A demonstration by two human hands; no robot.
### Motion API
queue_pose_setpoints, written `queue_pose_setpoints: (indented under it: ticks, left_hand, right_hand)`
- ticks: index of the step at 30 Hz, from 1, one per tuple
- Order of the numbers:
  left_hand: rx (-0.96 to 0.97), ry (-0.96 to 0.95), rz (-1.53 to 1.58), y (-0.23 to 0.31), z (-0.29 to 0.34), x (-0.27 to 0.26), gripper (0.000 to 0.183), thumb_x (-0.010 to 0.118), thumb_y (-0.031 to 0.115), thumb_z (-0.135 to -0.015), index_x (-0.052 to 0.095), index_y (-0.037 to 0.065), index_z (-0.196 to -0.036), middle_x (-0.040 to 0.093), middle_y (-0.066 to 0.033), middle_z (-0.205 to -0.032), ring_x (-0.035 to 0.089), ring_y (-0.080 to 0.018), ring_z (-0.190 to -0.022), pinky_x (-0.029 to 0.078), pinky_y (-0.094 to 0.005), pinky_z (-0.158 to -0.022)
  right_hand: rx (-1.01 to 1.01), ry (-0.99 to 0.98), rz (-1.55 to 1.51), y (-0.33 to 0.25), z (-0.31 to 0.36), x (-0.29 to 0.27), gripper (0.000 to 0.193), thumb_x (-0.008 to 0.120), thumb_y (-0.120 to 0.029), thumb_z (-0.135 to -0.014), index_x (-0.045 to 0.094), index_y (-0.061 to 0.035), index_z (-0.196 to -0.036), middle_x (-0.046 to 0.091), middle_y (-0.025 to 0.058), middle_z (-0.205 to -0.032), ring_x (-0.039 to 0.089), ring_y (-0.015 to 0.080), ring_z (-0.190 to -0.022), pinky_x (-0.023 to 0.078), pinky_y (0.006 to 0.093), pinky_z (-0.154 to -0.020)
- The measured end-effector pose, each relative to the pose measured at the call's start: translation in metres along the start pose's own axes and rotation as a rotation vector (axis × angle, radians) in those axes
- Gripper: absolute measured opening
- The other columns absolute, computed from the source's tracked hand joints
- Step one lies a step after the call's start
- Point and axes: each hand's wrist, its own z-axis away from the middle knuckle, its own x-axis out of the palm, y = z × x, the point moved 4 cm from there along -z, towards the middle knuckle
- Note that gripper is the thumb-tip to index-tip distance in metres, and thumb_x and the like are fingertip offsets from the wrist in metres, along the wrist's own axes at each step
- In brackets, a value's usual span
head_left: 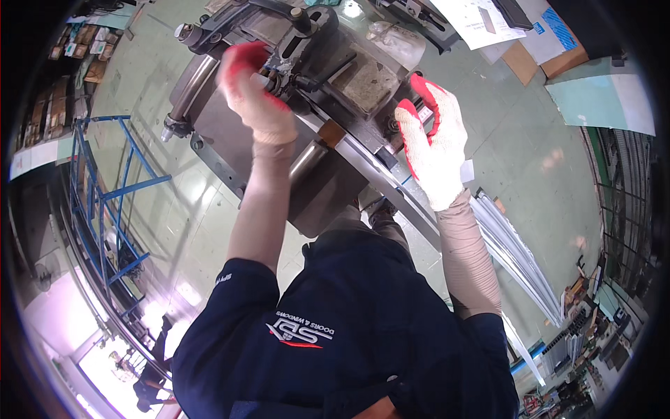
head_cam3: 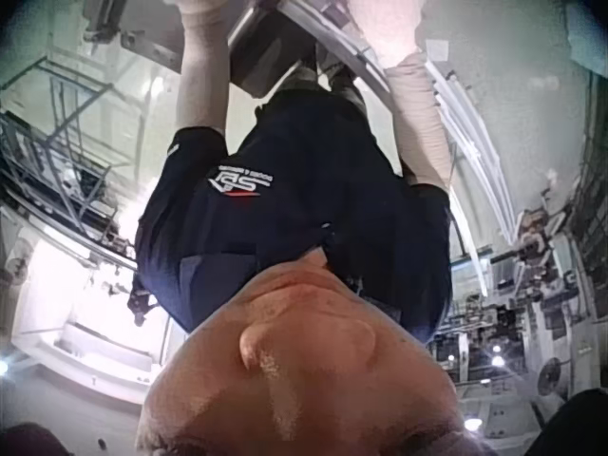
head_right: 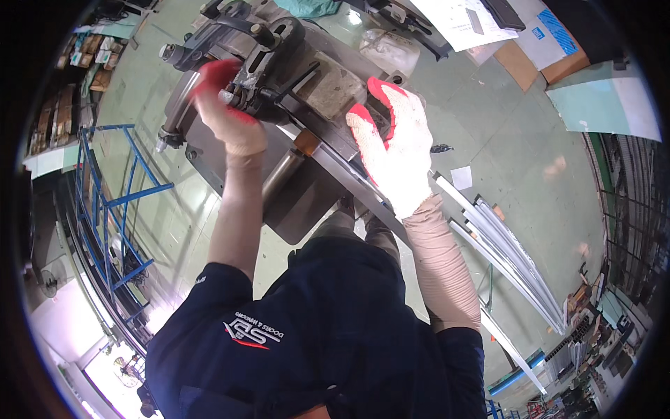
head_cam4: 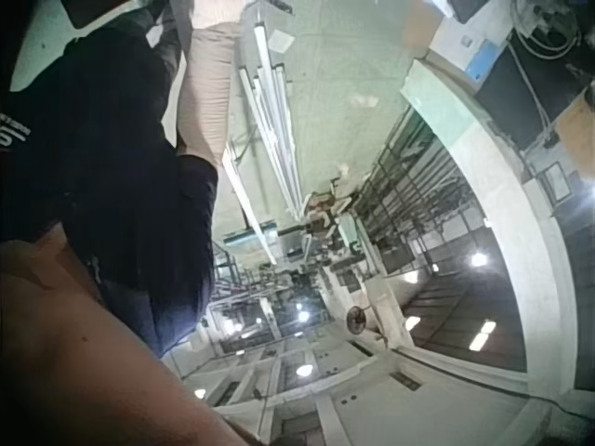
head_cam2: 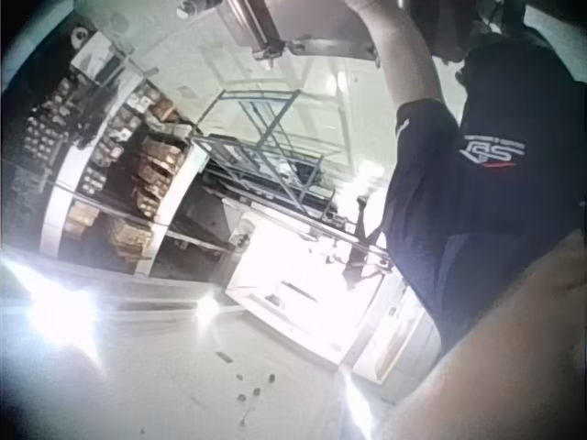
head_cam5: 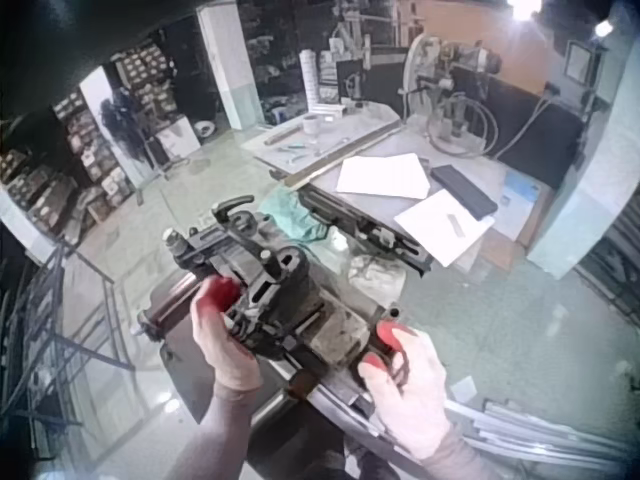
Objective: The person bends metal profiles with a rolling machine by positioning the profiles, adjusting the machine clamps and rollers by hand, and feeding the profiles through the rollers.
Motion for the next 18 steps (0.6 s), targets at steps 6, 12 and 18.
queue_pose_setpoints:
  ticks: [6,12,18]
  left_hand:
    - [-0.491,0.193,0.446,-0.019,0.008,0.010,0.035,0.055,0.027,-0.109,0.066,-0.006,-0.113,0.074,-0.0180,-0.108,0.070,-0.0249,-0.105,0.053,-0.0376,-0.099]
    - [-0.500,0.205,0.600,-0.030,0.009,0.012,0.022,0.061,0.020,-0.106,0.067,-0.001,-0.110,0.075,-0.0132,-0.104,0.069,-0.0179,-0.098,0.053,-0.0315,-0.094]
    - [-0.366,0.130,0.298,-0.017,0.007,0.006,0.038,0.046,0.023,-0.111,0.073,-0.004,-0.110,0.069,-0.0128,-0.108,0.069,-0.0230,-0.104,0.053,-0.0356,-0.097]
  right_hand:
    - [-0.210,-0.039,-0.016,-0.009,-0.037,0.019,0.047,0.085,-0.021,-0.086,0.069,-0.0029,-0.126,0.069,0.0187,-0.118,0.068,0.0361,-0.106,0.055,0.0411,-0.092]
    - [-0.408,-0.172,-0.194,-0.070,-0.130,0.065,0.031,0.069,-0.026,-0.097,0.071,0.0001,-0.113,0.072,0.0186,-0.098,0.070,0.0315,-0.091,0.054,0.0408,-0.083]
    - [-0.610,-0.680,0.121,-0.090,-0.182,0.125,0.042,0.062,-0.041,-0.098,0.076,-0.0012,-0.100,0.071,0.0230,-0.107,0.069,0.0413,-0.101,0.054,0.0468,-0.090]
